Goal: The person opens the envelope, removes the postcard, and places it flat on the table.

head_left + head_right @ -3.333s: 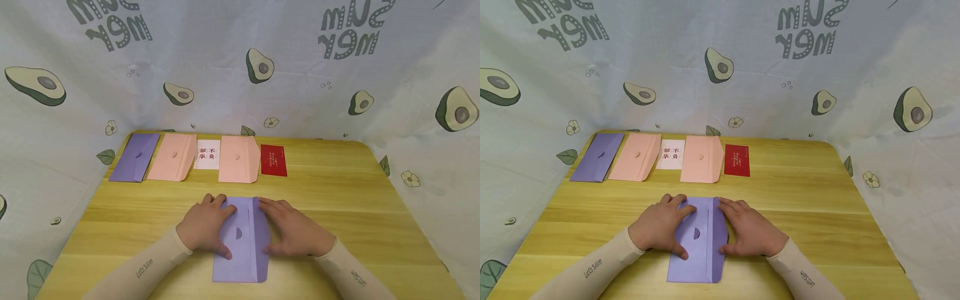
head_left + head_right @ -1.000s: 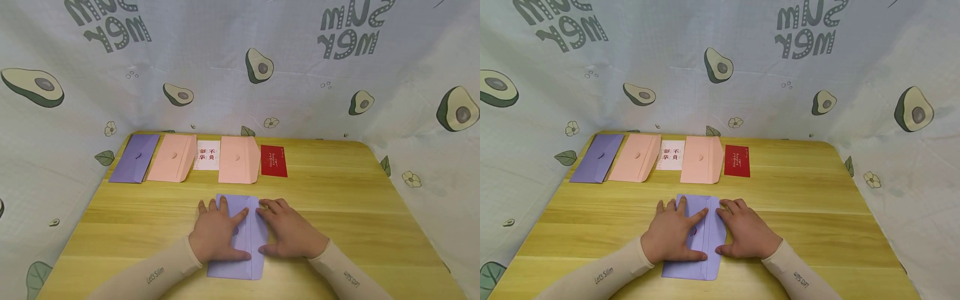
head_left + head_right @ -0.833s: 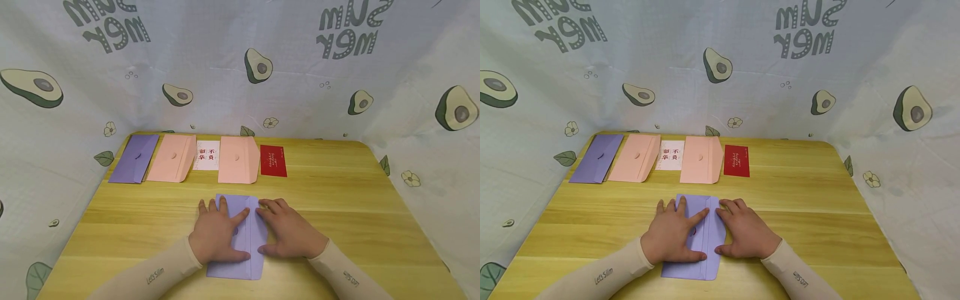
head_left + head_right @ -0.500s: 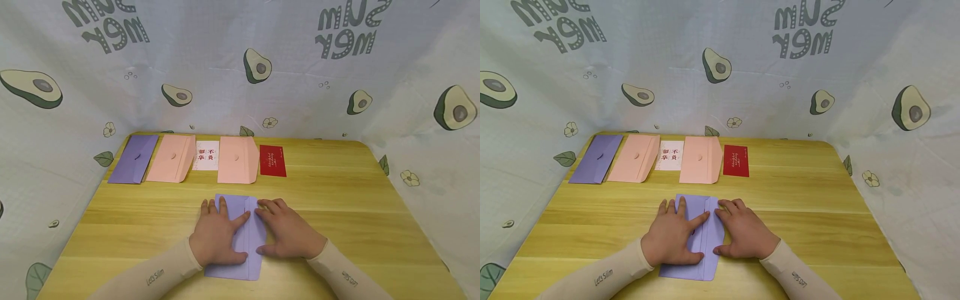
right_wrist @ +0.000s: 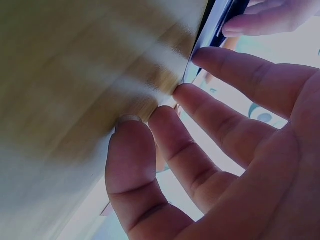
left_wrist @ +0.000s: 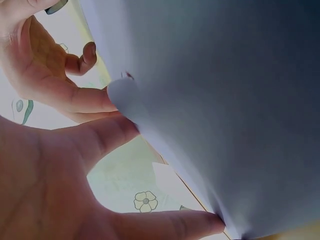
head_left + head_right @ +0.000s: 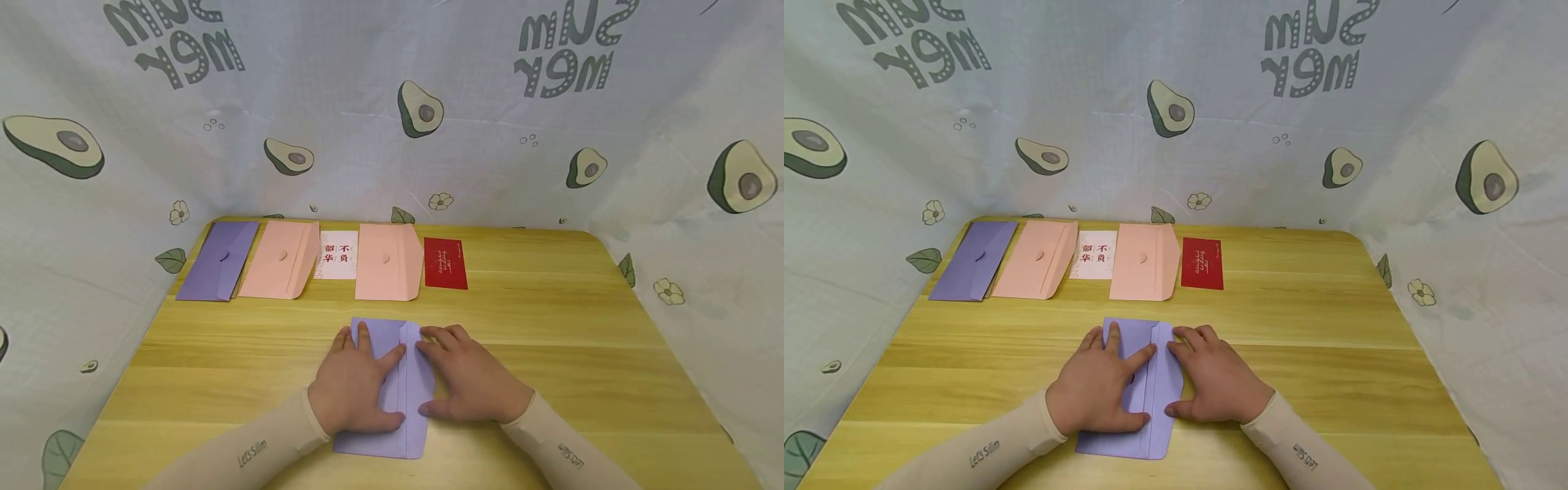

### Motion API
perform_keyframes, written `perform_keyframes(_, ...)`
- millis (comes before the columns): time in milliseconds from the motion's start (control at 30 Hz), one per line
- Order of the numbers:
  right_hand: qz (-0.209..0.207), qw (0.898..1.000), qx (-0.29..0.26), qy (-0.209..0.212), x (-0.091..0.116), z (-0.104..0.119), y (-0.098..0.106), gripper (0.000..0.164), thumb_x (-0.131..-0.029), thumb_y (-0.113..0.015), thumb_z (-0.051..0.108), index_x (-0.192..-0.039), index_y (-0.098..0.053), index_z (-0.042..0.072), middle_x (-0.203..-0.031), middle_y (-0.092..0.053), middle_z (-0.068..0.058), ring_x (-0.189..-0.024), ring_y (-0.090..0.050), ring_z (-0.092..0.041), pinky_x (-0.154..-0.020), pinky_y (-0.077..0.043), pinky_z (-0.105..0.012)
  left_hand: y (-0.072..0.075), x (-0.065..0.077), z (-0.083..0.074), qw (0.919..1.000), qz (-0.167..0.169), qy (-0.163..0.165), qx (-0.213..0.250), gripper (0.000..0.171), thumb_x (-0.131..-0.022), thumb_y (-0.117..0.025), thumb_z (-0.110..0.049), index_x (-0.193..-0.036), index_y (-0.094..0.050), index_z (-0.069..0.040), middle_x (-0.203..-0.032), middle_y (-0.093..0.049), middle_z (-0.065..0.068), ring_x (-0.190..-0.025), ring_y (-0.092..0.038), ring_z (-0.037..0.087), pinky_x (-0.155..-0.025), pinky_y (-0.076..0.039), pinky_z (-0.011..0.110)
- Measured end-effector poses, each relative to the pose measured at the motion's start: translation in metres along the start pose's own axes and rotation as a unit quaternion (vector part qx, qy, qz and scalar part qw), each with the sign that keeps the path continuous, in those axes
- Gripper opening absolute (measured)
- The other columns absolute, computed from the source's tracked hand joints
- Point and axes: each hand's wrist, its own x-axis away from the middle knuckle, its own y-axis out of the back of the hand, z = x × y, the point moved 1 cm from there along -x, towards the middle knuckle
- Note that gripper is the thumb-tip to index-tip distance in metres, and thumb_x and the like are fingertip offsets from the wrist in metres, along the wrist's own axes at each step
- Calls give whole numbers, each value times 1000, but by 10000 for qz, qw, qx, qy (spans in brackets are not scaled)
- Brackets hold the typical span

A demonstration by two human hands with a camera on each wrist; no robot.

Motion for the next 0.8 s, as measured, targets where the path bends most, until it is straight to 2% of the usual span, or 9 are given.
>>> perform_keyframes(400, -76, 9999, 67, 67, -1, 1, 3, 89, -73, -84, 64, -141, -66, 9, -152, -52, -10, -132, -49, -28, -100, -53, -46, 3, 0, 3, 9996, 102, 11, 274, 105, -72, -60, -90, -160, -47, -35, -143, -49, 45, -124, -58, 60, -118, -32, 60)
perform_keyframes(800, -415, 9988, 200, -189, -10, 7, 1, 62, -83, -78, 58, -123, -78, 9, -138, -63, -10, -116, -57, -27, -92, -57, -44, 2, 0, 6, 9996, 0, -52, 285, 108, -70, -60, -93, -159, -48, -34, -141, -50, 45, -121, -60, 60, -117, -34, 61)
